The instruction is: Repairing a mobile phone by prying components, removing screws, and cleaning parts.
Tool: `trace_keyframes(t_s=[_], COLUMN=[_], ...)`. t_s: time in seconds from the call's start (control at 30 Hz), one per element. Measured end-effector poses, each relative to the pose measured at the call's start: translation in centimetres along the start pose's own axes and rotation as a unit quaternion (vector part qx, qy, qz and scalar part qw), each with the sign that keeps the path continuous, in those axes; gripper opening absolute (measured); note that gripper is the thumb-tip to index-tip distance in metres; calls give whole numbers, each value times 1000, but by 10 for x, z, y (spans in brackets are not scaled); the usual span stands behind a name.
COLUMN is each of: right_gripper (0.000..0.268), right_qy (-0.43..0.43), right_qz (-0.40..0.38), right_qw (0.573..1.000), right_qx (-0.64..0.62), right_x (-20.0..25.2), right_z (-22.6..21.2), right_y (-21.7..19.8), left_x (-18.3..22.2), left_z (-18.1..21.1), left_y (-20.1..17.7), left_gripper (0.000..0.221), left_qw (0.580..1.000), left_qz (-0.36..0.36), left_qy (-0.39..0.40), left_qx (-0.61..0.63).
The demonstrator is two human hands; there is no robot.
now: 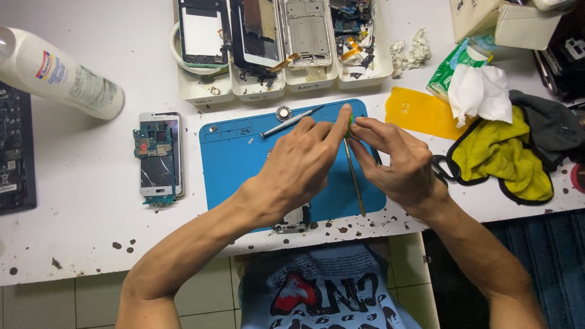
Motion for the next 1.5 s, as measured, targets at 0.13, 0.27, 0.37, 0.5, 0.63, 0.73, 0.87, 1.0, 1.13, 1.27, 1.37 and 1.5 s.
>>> trace_keyframes(t_s=[0.13, 0.27, 0.37, 0.5, 0.63, 0.73, 0.87, 1.0, 1.13, 1.27, 1.37, 1.5], right_gripper=[34, 35, 38, 47, 47, 46, 40, 38, 38, 38, 41, 42], right_qy=[19, 14, 109, 337, 352, 338, 232, 142, 94, 69, 130, 324], right_qz=[26, -8, -53, -92, -89, -76, -66, -43, -46, -83, -114, -131], right_qw=[999, 1000, 984, 882, 862, 879, 954, 986, 994, 994, 976, 871], right_qx=[-5, -23, -133, -317, -353, -326, -180, -76, -16, -24, -130, -346], right_x=[0, -8, -12, 1, 2, -3, -25, -28, -27, -24, -26, -7], right_z=[-2, -12, 2, 27, 30, 22, -10, -28, -29, -21, 0, 32], right_y=[-1, -9, -18, -10, -7, -9, -19, -15, -13, -16, -23, -18], left_x=[-1, 10, 15, 19, 22, 26, 30, 28, 31, 34, 31, 28], left_z=[1, -6, -17, -22, -23, -24, -20, -8, -6, -9, -9, -9], left_y=[-2, 3, 5, -2, 2, 10, 27, 23, 31, 35, 29, 22], left_gripper=[78, 74, 68, 66, 65, 63, 62, 55, 55, 55, 57, 53], left_qw=[1000, 993, 967, 923, 911, 914, 945, 967, 971, 961, 942, 894], left_qz=[11, 46, 89, 126, 123, 137, 143, 143, 140, 127, 114, 115], left_qy=[0, 2, -2, -17, -9, -4, 22, 38, 37, 34, 40, 40], left_qx=[-8, 109, 238, 364, 393, 382, 294, 206, 189, 245, 315, 432])
Point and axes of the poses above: each hand's wrist, its own x-axis away from the middle knuckle, its own y-axis out of the palm, z = x × y, the point moved 4 cm from there along -x, towards the middle knuckle, and after that the axes turned 8 degrees about y, right-handed, at the moved point
